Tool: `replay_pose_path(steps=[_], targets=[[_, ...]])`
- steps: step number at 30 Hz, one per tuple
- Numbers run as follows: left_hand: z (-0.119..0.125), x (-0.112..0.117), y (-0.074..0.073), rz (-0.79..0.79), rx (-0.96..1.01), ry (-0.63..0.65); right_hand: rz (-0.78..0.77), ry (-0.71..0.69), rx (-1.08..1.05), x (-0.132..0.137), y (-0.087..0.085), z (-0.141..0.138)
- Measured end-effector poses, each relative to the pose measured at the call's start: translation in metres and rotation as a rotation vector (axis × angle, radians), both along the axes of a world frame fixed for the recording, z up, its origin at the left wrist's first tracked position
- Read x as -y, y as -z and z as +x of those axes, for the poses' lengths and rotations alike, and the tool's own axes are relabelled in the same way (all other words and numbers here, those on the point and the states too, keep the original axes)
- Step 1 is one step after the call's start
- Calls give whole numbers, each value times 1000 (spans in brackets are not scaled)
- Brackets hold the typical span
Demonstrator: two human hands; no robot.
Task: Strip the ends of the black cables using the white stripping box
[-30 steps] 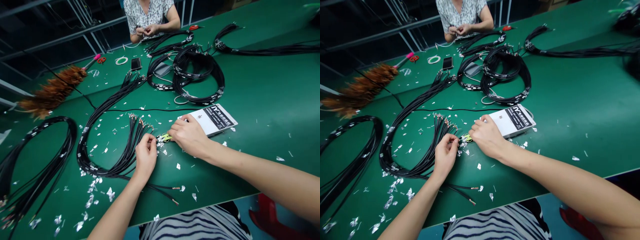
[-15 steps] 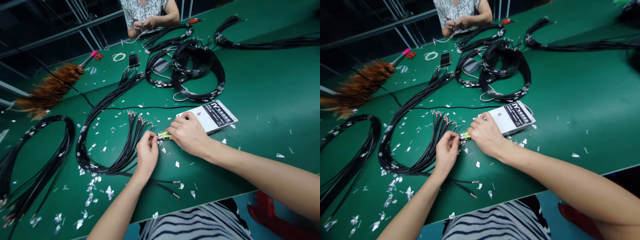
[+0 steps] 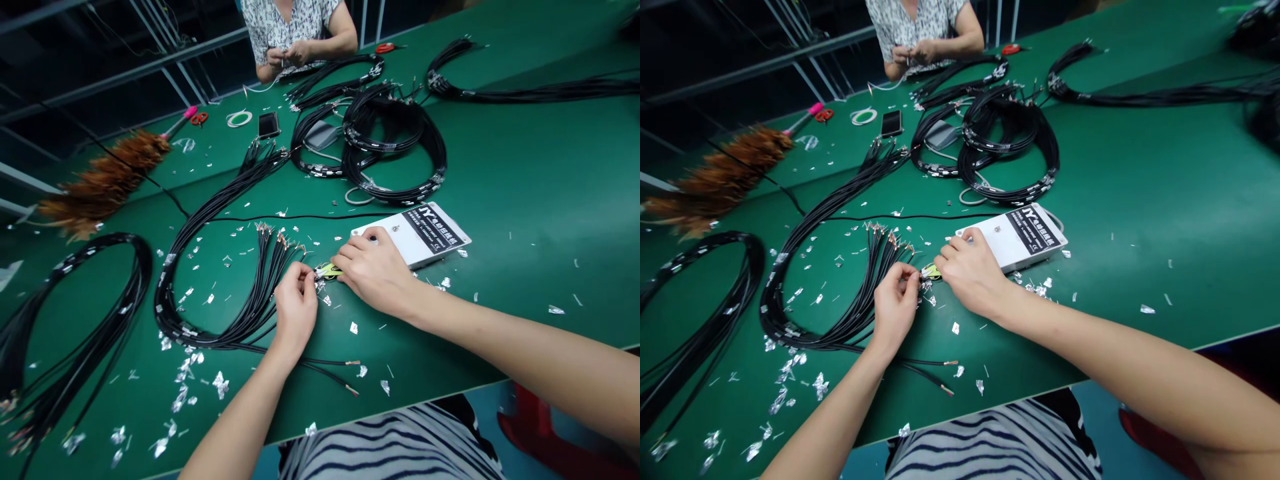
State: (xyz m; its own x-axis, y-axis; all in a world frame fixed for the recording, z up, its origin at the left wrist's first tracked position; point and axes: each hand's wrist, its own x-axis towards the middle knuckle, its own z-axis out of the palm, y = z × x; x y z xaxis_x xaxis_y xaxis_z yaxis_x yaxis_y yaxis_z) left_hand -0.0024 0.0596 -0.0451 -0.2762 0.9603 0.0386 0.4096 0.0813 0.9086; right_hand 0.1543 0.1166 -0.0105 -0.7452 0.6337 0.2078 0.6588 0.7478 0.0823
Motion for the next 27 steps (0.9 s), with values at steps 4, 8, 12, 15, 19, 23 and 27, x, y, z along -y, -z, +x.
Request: replay_pose_path(steps=[4, 8, 12, 15, 19, 23, 27], targets=[[0, 0, 0, 3, -9, -1, -14, -11, -122, 4, -5, 11], [-1, 1, -1, 9, -4, 2, 69, 71, -482, 19, -7, 50], [-2, 1, -2, 11, -6, 8, 54, 163, -654, 43, 3, 80], [-2, 1, -3, 6, -24, 11, 45, 116, -617, 52, 15, 81], [-4, 3, -4, 6, -38, 5, 127, 119, -582, 50, 24, 75], [-12, 5, -2, 20, -32, -32, 142, 127, -604, 47, 25, 75], [-20, 9, -1, 41, 19, -38, 99, 99, -660, 50, 21, 75]])
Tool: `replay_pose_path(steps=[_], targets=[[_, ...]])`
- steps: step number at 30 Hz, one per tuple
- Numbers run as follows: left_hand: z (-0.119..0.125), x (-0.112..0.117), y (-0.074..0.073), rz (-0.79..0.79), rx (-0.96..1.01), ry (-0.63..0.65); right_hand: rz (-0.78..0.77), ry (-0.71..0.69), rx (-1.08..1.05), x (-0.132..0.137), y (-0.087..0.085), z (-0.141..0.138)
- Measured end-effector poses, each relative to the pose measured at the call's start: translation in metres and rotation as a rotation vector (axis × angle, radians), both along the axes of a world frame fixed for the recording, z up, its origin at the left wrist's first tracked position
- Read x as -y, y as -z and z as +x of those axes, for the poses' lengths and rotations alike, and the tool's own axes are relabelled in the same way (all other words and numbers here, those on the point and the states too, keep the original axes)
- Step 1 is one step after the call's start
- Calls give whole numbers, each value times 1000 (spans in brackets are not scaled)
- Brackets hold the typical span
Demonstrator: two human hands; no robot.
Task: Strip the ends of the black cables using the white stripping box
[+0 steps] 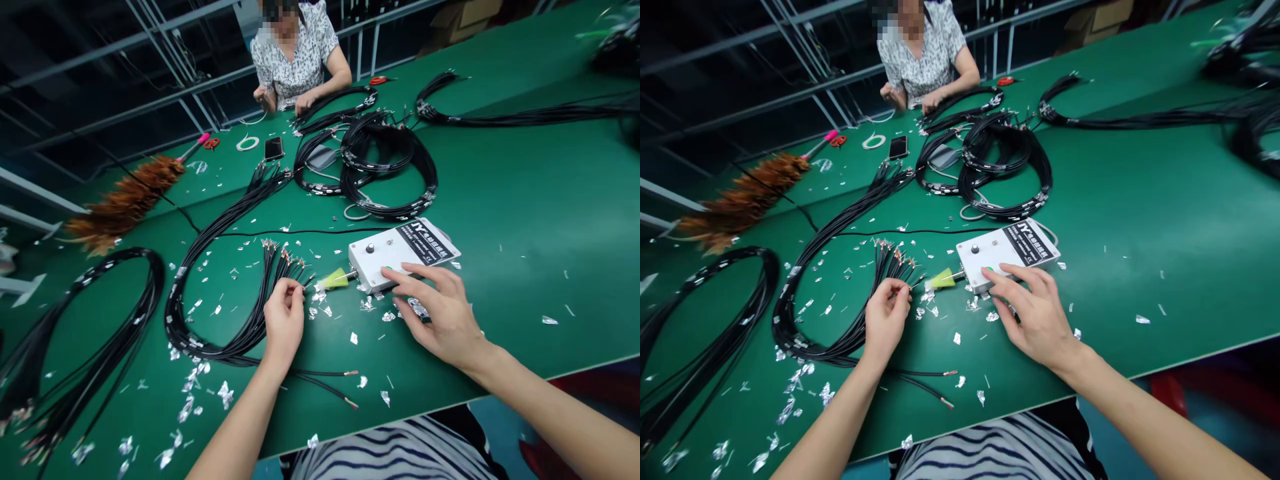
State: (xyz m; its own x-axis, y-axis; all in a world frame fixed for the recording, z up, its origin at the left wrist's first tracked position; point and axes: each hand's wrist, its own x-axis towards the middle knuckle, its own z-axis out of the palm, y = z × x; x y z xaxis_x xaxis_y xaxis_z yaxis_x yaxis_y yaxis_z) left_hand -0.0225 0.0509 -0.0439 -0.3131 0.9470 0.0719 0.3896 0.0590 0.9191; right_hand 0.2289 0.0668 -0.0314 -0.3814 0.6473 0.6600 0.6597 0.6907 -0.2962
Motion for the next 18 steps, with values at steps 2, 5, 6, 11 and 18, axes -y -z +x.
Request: replay_pose_path(steps=[2, 5, 6, 11, 18], targets=[[-1, 3, -2, 11, 20, 9, -21, -42, -43, 6, -4, -4], [2, 10, -3, 23, 19, 14, -125, -195, -64, 25, -8, -17], [3, 14, -2, 37, -17, 27, -189, -266, -55, 34, -9, -23], [-8, 41, 10, 179, -598, 228, -432, -500, 33, 74, -1, -52], [-52, 46, -6, -154, -1145, -72, -408, -518, 42, 83, 19, -62]])
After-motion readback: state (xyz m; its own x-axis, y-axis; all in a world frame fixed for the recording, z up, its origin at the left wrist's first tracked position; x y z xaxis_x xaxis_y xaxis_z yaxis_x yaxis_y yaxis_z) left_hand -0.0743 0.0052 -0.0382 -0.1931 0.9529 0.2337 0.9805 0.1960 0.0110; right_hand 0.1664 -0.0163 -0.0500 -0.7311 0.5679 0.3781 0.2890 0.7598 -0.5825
